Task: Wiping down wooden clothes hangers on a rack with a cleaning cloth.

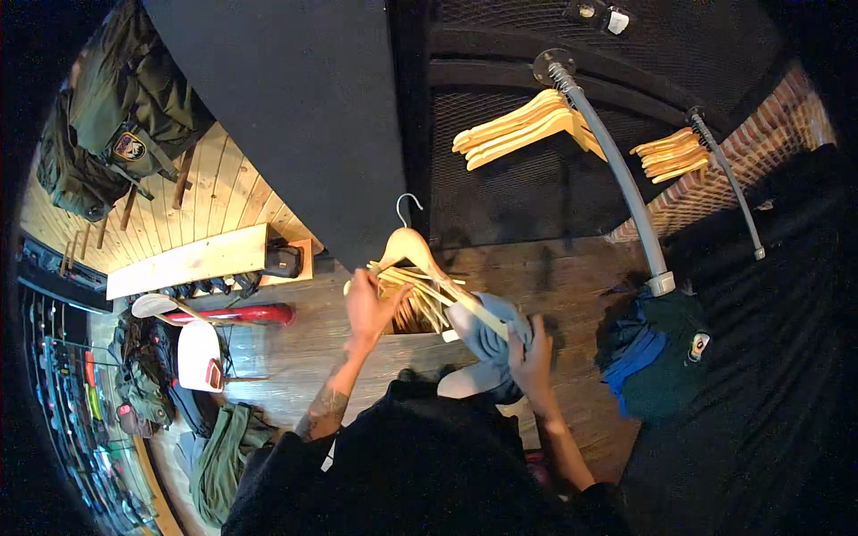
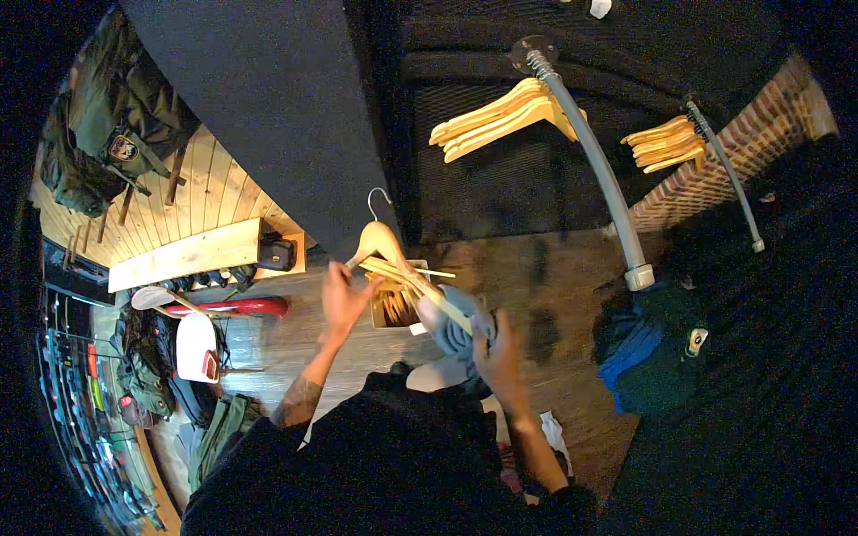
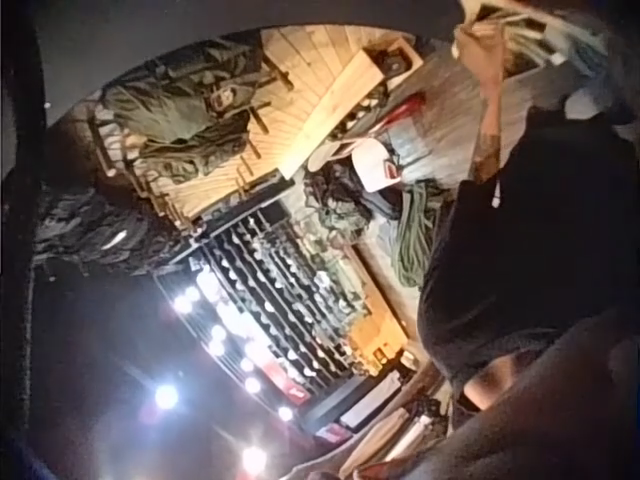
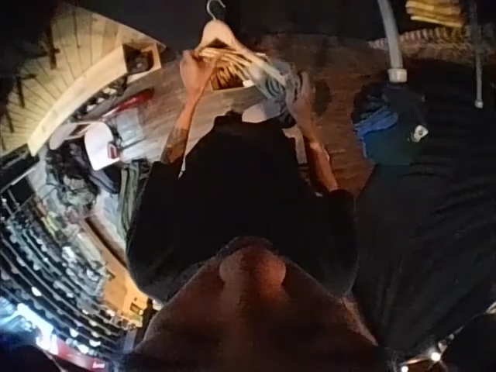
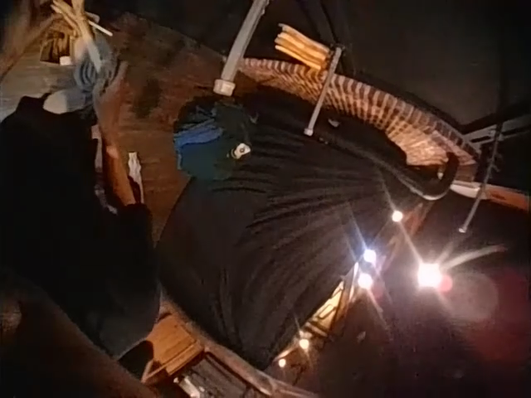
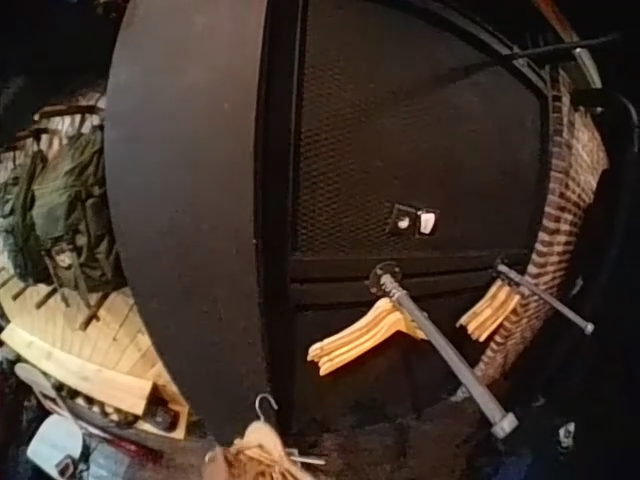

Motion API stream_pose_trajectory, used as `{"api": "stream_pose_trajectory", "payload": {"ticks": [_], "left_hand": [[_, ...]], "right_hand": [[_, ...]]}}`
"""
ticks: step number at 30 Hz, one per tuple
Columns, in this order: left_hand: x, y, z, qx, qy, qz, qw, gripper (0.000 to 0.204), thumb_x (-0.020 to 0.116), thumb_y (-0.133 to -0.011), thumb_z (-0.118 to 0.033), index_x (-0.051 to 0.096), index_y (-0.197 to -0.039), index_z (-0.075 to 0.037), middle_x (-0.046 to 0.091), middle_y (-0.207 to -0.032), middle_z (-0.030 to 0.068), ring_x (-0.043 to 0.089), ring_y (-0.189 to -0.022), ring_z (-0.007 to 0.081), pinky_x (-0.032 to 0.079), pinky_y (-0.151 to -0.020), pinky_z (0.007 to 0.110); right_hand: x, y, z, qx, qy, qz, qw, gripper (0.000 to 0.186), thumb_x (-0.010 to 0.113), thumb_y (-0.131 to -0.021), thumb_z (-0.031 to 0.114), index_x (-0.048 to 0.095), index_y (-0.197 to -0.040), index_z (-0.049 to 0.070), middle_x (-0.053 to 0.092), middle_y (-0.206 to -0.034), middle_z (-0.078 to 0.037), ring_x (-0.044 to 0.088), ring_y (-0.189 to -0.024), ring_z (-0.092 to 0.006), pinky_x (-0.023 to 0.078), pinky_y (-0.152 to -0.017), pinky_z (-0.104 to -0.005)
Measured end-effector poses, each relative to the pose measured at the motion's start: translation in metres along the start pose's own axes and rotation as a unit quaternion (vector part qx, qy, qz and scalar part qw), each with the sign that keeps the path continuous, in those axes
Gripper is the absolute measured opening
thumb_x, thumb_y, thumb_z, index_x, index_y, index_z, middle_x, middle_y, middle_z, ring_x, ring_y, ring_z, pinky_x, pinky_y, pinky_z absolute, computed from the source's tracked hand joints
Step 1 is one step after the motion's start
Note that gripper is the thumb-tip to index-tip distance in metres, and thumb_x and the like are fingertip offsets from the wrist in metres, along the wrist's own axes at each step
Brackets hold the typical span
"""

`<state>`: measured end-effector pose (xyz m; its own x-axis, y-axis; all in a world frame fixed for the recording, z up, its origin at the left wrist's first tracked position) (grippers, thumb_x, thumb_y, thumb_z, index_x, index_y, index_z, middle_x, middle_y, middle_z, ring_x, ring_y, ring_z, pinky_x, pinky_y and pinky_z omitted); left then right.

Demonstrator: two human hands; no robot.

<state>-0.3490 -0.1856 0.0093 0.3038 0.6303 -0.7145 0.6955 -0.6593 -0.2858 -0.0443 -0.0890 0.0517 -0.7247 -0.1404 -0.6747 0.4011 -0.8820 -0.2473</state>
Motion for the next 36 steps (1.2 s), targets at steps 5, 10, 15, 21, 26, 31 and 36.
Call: {"api": "stream_pose_trajectory", "payload": {"ticks": [5, 10, 15, 21, 26, 31, 36], "left_hand": [[-0.023, 0.007, 0.009, 0.168, -0.175, -0.079, 0.967, 0.060, 0.076, -0.074, -0.040, 0.049, -0.106, 0.002, 0.057, -0.100, 0.0225, 0.057, -0.092, 0.0385, 0.046, -0.076, 0.047], [0.012, 0.018, 0.061, 0.070, -0.087, 0.196, 0.974, 0.040, 0.061, -0.087, -0.033, 0.050, -0.111, -0.003, 0.061, -0.073, 0.0242, 0.060, -0.071, 0.0446, 0.047, -0.061, 0.051], [0.007, 0.033, 0.088, 0.059, -0.117, 0.256, 0.958, 0.043, 0.059, -0.087, -0.046, 0.058, -0.102, -0.006, 0.062, -0.070, 0.0228, 0.062, -0.071, 0.0438, 0.047, -0.061, 0.051], [0.018, 0.059, 0.104, 0.047, -0.079, 0.361, 0.928, 0.054, 0.056, -0.086, -0.055, 0.063, -0.081, -0.003, 0.059, -0.064, 0.0211, 0.058, -0.065, 0.0433, 0.047, -0.062, 0.050], [0.016, 0.064, 0.095, 0.002, -0.020, 0.400, 0.916, 0.053, 0.056, -0.089, -0.052, 0.061, -0.080, 0.000, 0.059, -0.069, 0.0218, 0.057, -0.065, 0.0385, 0.043, -0.061, 0.046], [0.015, 0.068, 0.082, -0.007, -0.007, 0.478, 0.878, 0.047, 0.056, -0.090, -0.048, 0.061, -0.089, -0.001, 0.061, -0.075, 0.0218, 0.058, -0.068, 0.0356, 0.044, -0.063, 0.043], [0.009, 0.081, 0.109, -0.018, -0.014, 0.504, 0.863, 0.041, 0.056, -0.092, -0.043, 0.060, -0.096, -0.002, 0.063, -0.082, 0.0205, 0.061, -0.075, 0.0339, 0.046, -0.067, 0.042]], "right_hand": [[-0.005, -0.014, -0.029, 0.118, -0.278, -0.015, 0.953, 0.034, 0.055, -0.095, 0.027, 0.058, -0.103, -0.005, 0.065, -0.085, -0.011, 0.060, -0.073, -0.0188, 0.047, -0.063, -0.0316], [0.014, -0.016, -0.067, 0.179, -0.332, 0.000, 0.926, 0.034, 0.058, -0.093, 0.029, 0.059, -0.102, -0.004, 0.063, -0.076, -0.011, 0.060, -0.064, -0.0162, 0.046, -0.058, -0.0289], [0.019, -0.012, -0.064, -0.002, 0.186, 0.174, 0.967, 0.043, 0.062, -0.087, 0.042, 0.058, -0.116, 0.010, 0.065, -0.079, -0.018, 0.064, -0.071, -0.0326, 0.051, -0.065, -0.0400], [0.057, 0.027, -0.077, -0.117, 0.227, 0.336, 0.906, 0.055, 0.052, -0.090, 0.049, 0.048, -0.133, 0.016, 0.064, -0.077, -0.019, 0.064, -0.067, -0.0360, 0.052, -0.059, -0.0439], [0.117, 0.073, -0.164, -0.099, 0.353, 0.411, 0.835, 0.065, 0.056, -0.083, 0.058, 0.047, -0.134, 0.017, 0.066, -0.089, -0.019, 0.066, -0.080, -0.0345, 0.053, -0.069, -0.0441], [0.109, 0.108, -0.145, -0.410, 0.356, 0.086, 0.835, 0.051, 0.056, -0.087, 0.042, 0.052, -0.126, 0.011, 0.065, -0.096, -0.019, 0.065, -0.088, -0.0316, 0.052, -0.071, -0.0440], [0.145, 0.113, -0.187, -0.183, 0.344, 0.473, 0.790, 0.045, 0.058, -0.084, 0.040, 0.064, -0.101, -0.002, 0.066, -0.091, -0.019, 0.065, -0.081, -0.0312, 0.052, -0.066, -0.0442]]}}
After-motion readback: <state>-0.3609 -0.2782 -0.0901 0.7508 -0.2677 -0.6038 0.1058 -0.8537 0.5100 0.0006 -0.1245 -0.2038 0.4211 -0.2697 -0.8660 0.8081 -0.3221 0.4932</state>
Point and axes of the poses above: each hand's wrist, its own y-axis away from the middle knuckle, its own x-axis out of the palm, z = x × y, the point moved 8 cm from there along -y, towards the middle knuckle
